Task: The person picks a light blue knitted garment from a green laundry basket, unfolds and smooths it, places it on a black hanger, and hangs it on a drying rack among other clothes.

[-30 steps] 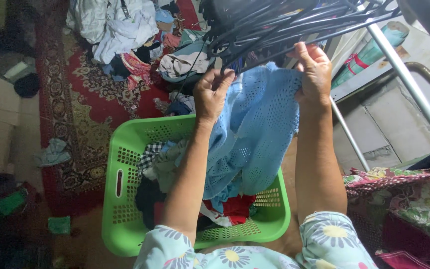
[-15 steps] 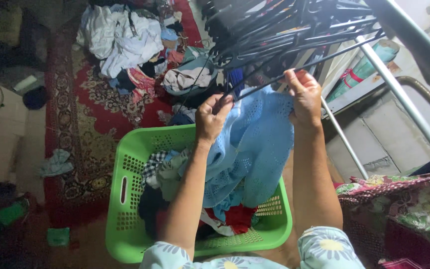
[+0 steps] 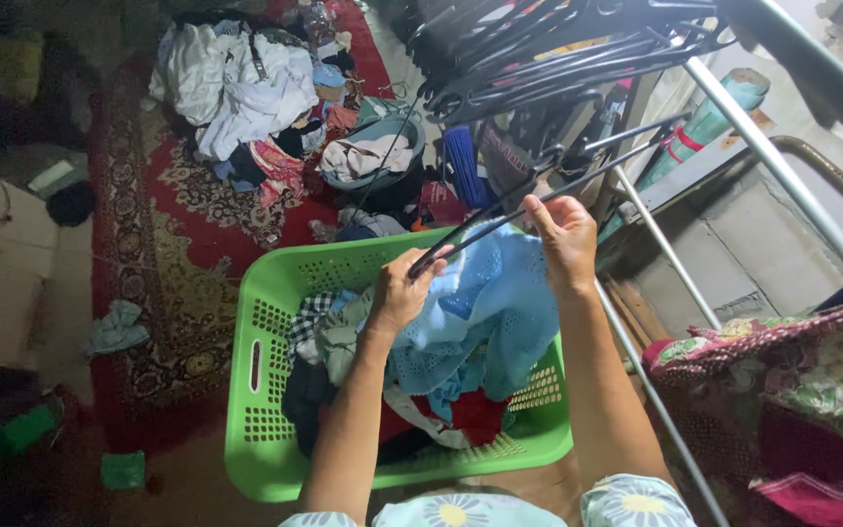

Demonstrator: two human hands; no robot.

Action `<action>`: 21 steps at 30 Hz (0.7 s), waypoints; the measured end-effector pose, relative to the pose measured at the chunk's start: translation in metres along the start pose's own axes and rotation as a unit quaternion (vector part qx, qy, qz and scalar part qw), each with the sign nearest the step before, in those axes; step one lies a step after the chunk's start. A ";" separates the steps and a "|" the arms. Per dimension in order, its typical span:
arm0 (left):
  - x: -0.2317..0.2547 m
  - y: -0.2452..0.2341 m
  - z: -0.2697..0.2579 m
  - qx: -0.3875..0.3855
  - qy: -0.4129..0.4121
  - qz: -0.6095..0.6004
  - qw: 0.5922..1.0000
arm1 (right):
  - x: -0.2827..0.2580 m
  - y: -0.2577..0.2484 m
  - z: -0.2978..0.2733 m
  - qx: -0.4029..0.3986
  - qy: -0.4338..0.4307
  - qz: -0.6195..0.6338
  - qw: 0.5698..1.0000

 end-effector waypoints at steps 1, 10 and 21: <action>-0.007 -0.003 -0.006 -0.001 -0.002 0.000 1.000 | 0.010 -0.004 -0.005 0.000 0.002 -0.001 1.000; -0.046 -0.033 -0.058 0.003 0.005 0.090 0.996 | -0.022 -0.003 -0.075 -0.018 -0.003 -0.003 1.000; -0.077 -0.068 -0.102 -0.069 -0.008 0.124 0.990 | 0.016 0.014 -0.141 0.016 0.047 0.084 0.995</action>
Point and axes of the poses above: each hand's wrist, its own z-axis towards the middle knuckle, its own y-axis out of the palm, x = y × z, the point moved 1 cm from there along z, towards the middle knuckle, and after that the axes turned 15 degrees about -y, right-handed, at the moved point
